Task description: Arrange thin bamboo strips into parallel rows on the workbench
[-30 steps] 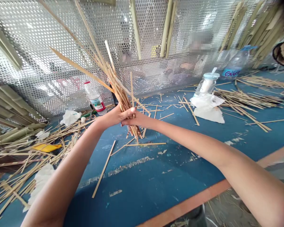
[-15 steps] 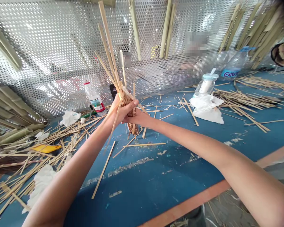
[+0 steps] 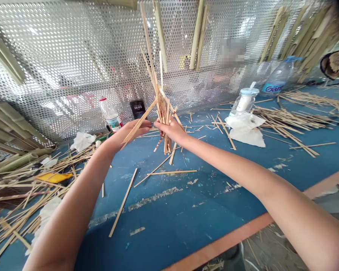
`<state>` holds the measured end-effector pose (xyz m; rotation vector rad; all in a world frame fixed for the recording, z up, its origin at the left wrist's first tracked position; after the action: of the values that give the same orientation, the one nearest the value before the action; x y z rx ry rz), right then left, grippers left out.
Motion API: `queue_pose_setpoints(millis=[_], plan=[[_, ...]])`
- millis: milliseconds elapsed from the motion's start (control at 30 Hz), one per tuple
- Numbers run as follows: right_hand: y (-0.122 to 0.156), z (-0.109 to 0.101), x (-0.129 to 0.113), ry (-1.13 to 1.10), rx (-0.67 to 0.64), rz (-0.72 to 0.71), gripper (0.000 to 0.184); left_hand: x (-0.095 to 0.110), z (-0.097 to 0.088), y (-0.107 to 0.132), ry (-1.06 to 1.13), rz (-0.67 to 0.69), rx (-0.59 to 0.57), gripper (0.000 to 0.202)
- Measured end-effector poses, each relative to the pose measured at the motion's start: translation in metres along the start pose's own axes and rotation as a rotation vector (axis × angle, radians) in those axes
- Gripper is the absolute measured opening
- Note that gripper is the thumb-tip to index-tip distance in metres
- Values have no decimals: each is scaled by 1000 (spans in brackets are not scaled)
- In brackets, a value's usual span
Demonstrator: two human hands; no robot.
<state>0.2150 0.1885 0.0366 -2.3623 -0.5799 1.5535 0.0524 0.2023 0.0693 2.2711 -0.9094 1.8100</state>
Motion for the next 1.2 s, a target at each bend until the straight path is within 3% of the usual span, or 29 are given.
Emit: queue_pose_setpoints(millis=[100, 167, 333, 467, 567, 667, 833, 1000, 1200], plan=[[-5, -5, 6, -11, 10, 4, 31, 0, -26, 5, 96, -7, 182, 40], [-5, -2, 8, -21, -17, 13, 34, 11, -25, 9, 172, 39, 236, 50], [10, 11, -12, 10, -75, -94, 39, 43, 32, 15, 20, 205, 36, 65], [19, 22, -20, 77, -97, -122, 33, 31, 55, 10, -1, 228, 167, 60], [20, 27, -23, 138, -57, -203, 32, 19, 57, 10, 35, 222, 318, 57], [18, 30, -25, 173, -34, -267, 35, 19, 59, 13, 45, 236, 398, 52], [18, 37, -25, 20, -50, -259, 43, 26, 61, 18, 134, 213, 444, 24], [15, 44, -20, -218, -105, -223, 65, 25, 58, 18, 243, 234, 457, 14], [8, 41, -18, -68, -174, -218, 61, 23, 49, 15, 322, 267, 498, 10]])
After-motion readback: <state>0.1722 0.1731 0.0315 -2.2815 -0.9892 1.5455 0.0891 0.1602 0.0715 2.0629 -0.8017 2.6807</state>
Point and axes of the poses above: each hand's wrist, its own y-axis away from the middle knuckle, its own z-axis out of the palm, x = y × z, the point moved 6 cm from there along -y, towards the middle knuckle, and after that the axes turned 12 degrees about y, right-handed, at the moved point
